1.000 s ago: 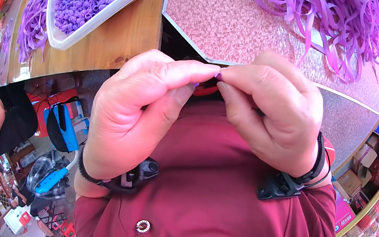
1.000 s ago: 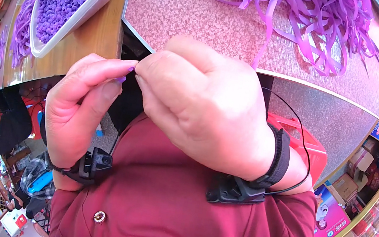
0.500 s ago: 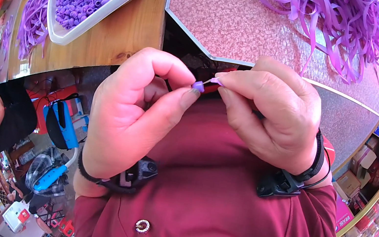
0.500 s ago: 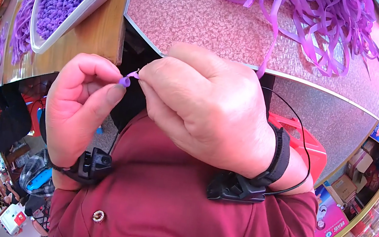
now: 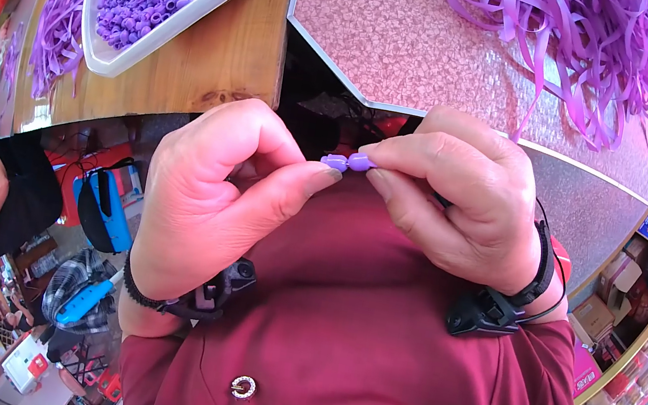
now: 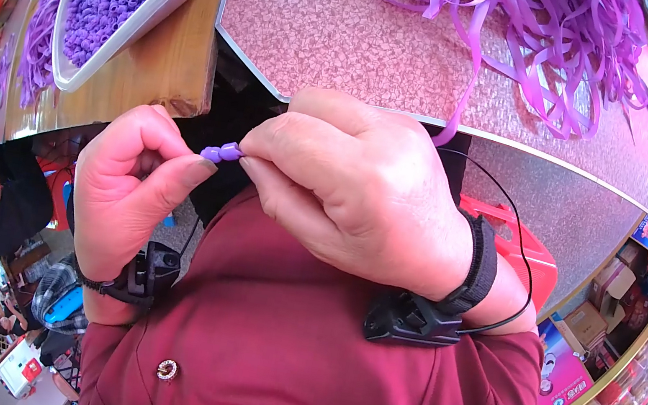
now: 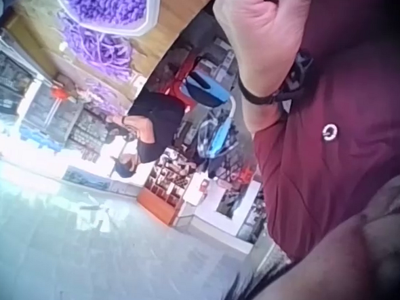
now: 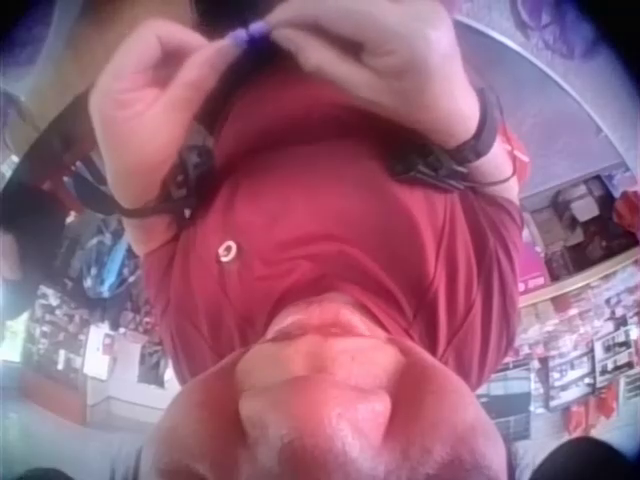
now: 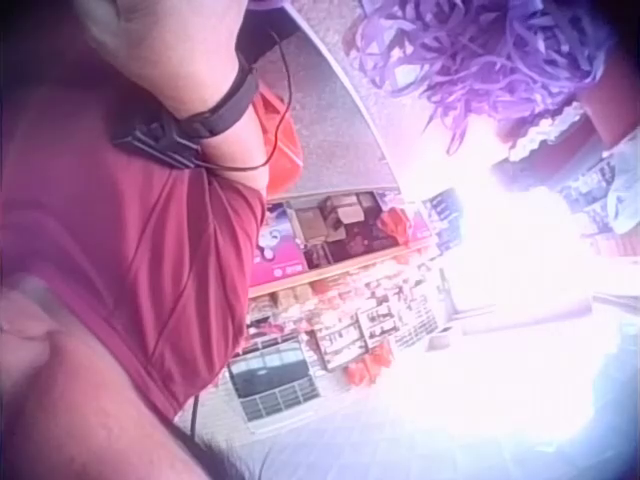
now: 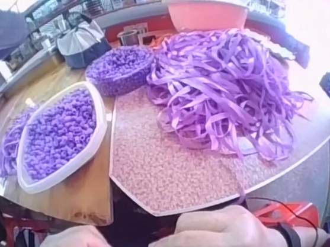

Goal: Attaching small purple plastic components to purple ribbons at a factory workbench.

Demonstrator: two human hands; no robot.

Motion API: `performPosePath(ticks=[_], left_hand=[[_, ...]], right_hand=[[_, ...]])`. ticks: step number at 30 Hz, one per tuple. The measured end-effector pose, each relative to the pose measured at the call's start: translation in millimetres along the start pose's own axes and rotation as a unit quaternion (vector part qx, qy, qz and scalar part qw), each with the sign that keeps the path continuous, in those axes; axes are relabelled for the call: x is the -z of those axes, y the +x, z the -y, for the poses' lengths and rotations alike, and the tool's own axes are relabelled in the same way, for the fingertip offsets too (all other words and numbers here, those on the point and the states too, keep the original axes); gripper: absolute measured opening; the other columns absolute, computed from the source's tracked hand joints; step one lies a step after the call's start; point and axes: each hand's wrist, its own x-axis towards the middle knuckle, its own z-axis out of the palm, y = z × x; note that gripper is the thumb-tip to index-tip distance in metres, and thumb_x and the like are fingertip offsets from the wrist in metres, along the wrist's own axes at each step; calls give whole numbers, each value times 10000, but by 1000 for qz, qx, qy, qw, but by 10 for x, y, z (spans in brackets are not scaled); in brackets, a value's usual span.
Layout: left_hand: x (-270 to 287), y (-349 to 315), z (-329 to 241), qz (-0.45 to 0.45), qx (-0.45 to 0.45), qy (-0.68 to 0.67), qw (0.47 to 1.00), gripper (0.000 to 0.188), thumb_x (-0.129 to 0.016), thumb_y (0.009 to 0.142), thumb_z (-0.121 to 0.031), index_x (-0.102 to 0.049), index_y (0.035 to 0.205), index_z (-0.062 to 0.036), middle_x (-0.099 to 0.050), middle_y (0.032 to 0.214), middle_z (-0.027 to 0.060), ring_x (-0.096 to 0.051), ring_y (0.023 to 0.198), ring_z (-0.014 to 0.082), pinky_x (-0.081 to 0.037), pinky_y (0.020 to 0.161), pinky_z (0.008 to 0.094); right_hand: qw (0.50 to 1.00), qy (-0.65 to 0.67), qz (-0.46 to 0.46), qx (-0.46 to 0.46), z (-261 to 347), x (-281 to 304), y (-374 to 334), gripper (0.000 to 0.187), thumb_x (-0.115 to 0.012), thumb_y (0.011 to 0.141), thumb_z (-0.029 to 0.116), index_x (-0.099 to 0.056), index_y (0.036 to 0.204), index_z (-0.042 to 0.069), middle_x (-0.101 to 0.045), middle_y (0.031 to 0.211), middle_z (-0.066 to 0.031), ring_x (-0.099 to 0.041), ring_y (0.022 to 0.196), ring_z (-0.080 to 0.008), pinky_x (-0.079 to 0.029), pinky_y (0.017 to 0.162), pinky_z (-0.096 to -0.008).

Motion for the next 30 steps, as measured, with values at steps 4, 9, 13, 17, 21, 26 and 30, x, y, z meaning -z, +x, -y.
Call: performPosePath(ticks=[4,9,13,17,21,26,30], left_hand=[[25,-14,-13,20,-8,44,999,173,-689,742,21,-525,703,-21,-449,665,-18,-383,591,47,-280,513,199],[-2,-44,-3,20,-58,99,993,193,-721,704,-13,-528,692,-15,-471,644,23,-426,581,108,-321,521,227],[-27,-51,-36,42,-89,132,986,181,-715,701,-23,-534,698,-21,-482,642,41,-452,574,124,-342,501,233],[-16,-103,-28,68,-76,120,987,171,-709,702,-20,-538,701,-20,-495,645,40,-462,558,121,-359,478,239],[127,-118,24,152,-19,67,986,139,-677,731,-12,-541,706,-25,-495,645,20,-460,546,97,-363,474,232],[701,-336,206,72,205,-35,975,131,-640,802,-41,-531,728,-31,-484,678,-42,-432,628,20,-341,545,183],[1457,-608,508,5,192,-74,979,116,-604,803,-63,-507,739,-60,-452,647,-59,-378,560,5,-277,500,174]], right_hand=[[997,22,60,-37,-21,26,-2,262,-693,718,62,-632,969,20,-581,720,-82,-533,578,-183,-412,504,-286],[981,151,100,-70,-19,-12,32,353,-677,804,216,-595,1056,-17,-615,820,-130,-593,711,-239,-457,611,-306],[967,178,163,-82,-14,-15,74,214,-652,823,157,-635,955,-11,-629,792,-130,-609,702,-249,-463,620,-304],[959,186,188,-99,-3,9,75,102,-667,795,93,-660,868,22,-641,736,-88,-612,647,-215,-464,585,-305],[966,152,205,-30,-35,-13,46,99,-675,782,69,-666,864,15,-640,729,-85,-613,619,-191,-458,554,-274],[960,109,110,-235,-111,361,-2,88,-595,835,30,-665,864,-16,-614,706,-48,-551,545,-69,-415,478,-184],[961,71,-31,-267,-215,996,-271,181,-490,918,104,-577,979,-43,-476,677,3,-387,539,-56,-292,500,-185]])
